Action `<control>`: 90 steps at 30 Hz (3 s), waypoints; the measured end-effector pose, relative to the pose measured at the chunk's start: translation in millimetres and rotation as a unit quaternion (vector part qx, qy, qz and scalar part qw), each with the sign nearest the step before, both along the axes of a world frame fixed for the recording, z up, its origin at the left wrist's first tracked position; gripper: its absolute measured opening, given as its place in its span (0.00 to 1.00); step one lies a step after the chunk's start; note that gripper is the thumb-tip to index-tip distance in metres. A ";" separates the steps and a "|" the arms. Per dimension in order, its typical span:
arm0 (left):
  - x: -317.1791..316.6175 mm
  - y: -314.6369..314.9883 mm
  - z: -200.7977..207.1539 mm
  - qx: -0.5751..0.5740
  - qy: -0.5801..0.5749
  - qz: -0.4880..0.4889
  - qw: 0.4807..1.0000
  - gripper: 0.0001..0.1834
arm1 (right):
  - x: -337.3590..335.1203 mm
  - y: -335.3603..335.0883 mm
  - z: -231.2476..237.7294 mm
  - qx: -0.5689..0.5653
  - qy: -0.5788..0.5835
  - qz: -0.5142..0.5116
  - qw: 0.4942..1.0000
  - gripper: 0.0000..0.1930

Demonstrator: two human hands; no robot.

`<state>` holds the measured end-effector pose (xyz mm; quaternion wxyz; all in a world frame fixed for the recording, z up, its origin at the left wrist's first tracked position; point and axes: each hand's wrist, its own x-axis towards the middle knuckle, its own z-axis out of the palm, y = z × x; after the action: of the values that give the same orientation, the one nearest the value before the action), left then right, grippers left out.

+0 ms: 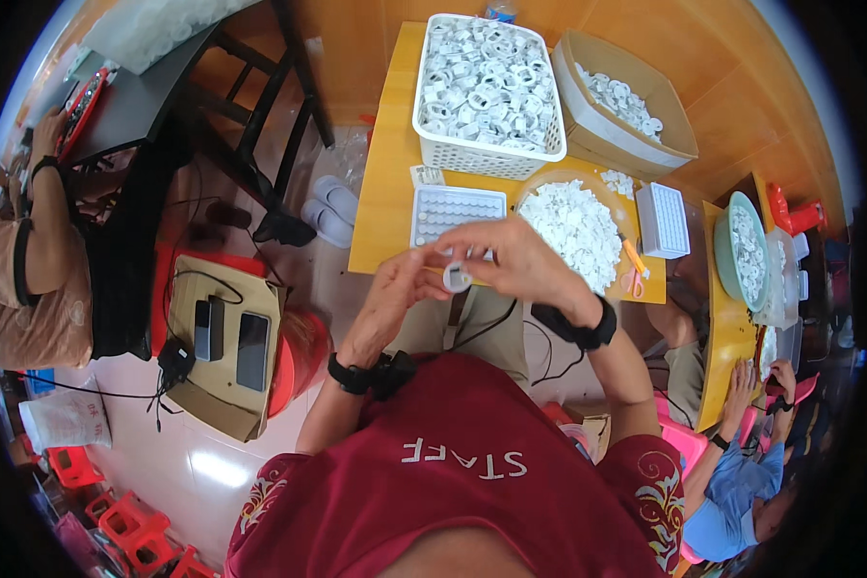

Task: The person picks up a white plastic component and a small metal piece by hand, fits the metal piece into the plastic component, and places the assembled unit into a tray.

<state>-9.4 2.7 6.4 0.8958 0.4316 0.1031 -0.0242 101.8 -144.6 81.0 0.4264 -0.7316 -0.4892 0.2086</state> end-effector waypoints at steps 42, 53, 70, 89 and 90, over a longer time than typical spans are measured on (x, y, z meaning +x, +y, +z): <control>-14.0 22.1 -16.2 -0.110 -0.037 0.062 0.991 0.14 | -49.2 40.0 -55.3 0.174 -0.151 -0.228 0.946 0.05; -16.4 16.2 -11.1 -0.041 -0.034 0.040 0.998 0.11 | -44.8 27.5 -47.6 0.129 0.037 -0.227 0.965 0.04; -14.2 12.4 -12.8 -0.075 -0.020 0.058 0.995 0.09 | -50.0 26.6 -49.2 0.126 -0.129 -0.201 0.963 0.05; -13.2 12.8 -11.7 -0.004 -0.051 0.055 0.997 0.10 | -57.9 24.1 -67.5 0.177 -0.369 -0.218 0.886 0.10; -12.7 13.3 -12.6 -0.003 -0.051 0.055 0.997 0.10 | -57.4 24.5 -67.5 0.177 -0.369 -0.218 0.886 0.10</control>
<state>-22.1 16.0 -6.2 0.9013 0.4229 0.0809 0.0468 44.3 -120.1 13.5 0.3721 -0.7563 -0.4685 -0.2648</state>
